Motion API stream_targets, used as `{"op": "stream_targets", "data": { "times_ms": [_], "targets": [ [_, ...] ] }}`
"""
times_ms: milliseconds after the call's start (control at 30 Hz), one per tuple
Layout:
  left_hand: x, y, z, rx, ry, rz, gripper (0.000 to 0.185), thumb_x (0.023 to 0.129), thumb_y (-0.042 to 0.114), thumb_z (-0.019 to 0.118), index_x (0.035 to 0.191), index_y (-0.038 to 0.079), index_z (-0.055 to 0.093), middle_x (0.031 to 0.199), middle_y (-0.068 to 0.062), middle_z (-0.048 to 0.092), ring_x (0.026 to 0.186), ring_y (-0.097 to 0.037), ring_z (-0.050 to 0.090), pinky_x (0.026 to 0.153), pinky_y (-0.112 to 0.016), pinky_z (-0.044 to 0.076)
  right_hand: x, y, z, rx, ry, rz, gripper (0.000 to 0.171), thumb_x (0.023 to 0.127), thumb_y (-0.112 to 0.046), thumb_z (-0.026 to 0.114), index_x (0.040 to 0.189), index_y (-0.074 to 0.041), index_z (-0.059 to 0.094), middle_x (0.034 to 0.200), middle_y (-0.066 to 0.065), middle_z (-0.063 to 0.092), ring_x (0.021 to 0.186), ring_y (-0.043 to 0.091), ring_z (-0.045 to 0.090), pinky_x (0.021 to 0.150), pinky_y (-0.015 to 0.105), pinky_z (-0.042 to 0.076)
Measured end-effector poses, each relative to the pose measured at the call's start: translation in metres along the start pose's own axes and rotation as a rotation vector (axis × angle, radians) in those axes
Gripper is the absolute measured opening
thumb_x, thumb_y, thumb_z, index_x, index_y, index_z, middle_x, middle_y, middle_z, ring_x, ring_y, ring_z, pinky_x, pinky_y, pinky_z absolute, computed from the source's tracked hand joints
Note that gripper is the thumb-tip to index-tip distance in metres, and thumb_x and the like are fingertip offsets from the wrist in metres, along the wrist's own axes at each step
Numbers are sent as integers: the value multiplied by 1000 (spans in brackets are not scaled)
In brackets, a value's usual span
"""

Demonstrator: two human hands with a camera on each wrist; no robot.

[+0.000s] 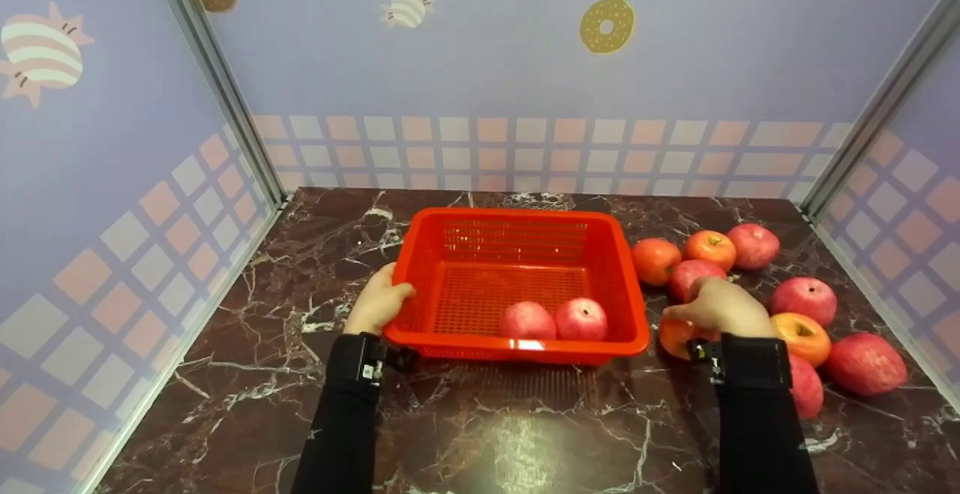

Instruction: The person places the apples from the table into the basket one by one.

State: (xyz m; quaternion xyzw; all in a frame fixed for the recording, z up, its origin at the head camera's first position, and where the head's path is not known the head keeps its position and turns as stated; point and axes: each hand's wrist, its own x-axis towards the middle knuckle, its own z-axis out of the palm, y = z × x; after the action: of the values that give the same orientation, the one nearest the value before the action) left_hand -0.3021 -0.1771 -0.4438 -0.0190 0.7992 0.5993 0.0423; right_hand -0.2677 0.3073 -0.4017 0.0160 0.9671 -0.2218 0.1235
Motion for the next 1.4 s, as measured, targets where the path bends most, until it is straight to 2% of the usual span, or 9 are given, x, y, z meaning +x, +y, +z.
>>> {"op": "stream_targets", "data": {
  "times_ms": [200, 300, 433, 533, 633, 733, 900, 1033, 1400],
  "targets": [
    [0, 0, 0, -13, -4, -1, 53, 88, -3, 49, 141, -7, 46, 132, -31, 58, 111, -37, 64, 89, -43, 57, -1, -6, 8, 36, -6, 6, 34, 81, -41, 77, 81, -12, 60, 71, -1, 54, 70, 21, 54, 65, 32, 45],
    [0, 0, 0, -17, -4, -3, 53, 88, -3, 49, 141, -7, 46, 131, -30, 59, 109, -35, 65, 88, -42, 57, 0, -7, 12, 79, -6, -12, 32, 81, -38, 78, 76, -11, 61, 65, -3, 51, 63, 18, 52, 61, 31, 44],
    [0, 1, 0, -15, 2, -9, 53, 87, -3, 49, 140, -6, 47, 129, -29, 60, 106, -32, 65, 85, -40, 57, 3, -9, 17, 189, -60, -15, 30, 80, -34, 79, 72, -8, 64, 59, -2, 53, 53, 16, 50, 55, 29, 43],
    [0, 1, 0, -3, 4, -11, 52, 87, -2, 49, 139, -6, 47, 128, -28, 60, 104, -31, 65, 85, -38, 56, 6, -10, 20, 154, -92, 8, 33, 80, -37, 77, 80, -7, 63, 64, -1, 57, 57, 17, 53, 57, 28, 44],
    [0, 1, 0, 18, 6, -11, 53, 86, -1, 50, 139, -5, 48, 128, -27, 60, 104, -30, 64, 84, -36, 55, 9, -11, 21, 56, -89, 3, 39, 79, -41, 75, 94, -7, 61, 73, 1, 61, 68, 19, 58, 64, 29, 47],
    [-1, 1, 0, 31, 11, -10, 55, 86, 0, 50, 140, -4, 48, 129, -27, 60, 105, -31, 64, 83, -36, 54, 12, -10, 24, -7, -88, -40, 49, 80, -42, 73, 106, -3, 62, 78, 3, 63, 74, 20, 60, 68, 31, 47],
    [-3, 2, 0, 8, 8, -9, 57, 87, -1, 50, 143, -5, 46, 133, -29, 58, 110, -35, 63, 86, -39, 54, 17, -11, 28, -30, -106, -93, 56, 80, -41, 74, 117, 0, 62, 80, 3, 65, 77, 20, 61, 72, 32, 47],
    [-4, 3, 0, -2, 7, -8, 57, 87, -1, 50, 143, -5, 45, 134, -29, 57, 112, -36, 63, 87, -39, 54, 19, -11, 30, -26, -111, -96, 57, 80, -40, 74, 120, -2, 62, 78, 2, 65, 76, 20, 61, 72, 32, 47],
    [-1, 1, 0, 15, 16, 3, 55, 86, -1, 50, 142, -6, 47, 132, -29, 58, 111, -36, 63, 86, -38, 54, 19, -10, 32, 57, -116, -74, 51, 79, -36, 76, 115, -4, 61, 75, 1, 65, 71, 19, 60, 66, 30, 47]
  ]
}}
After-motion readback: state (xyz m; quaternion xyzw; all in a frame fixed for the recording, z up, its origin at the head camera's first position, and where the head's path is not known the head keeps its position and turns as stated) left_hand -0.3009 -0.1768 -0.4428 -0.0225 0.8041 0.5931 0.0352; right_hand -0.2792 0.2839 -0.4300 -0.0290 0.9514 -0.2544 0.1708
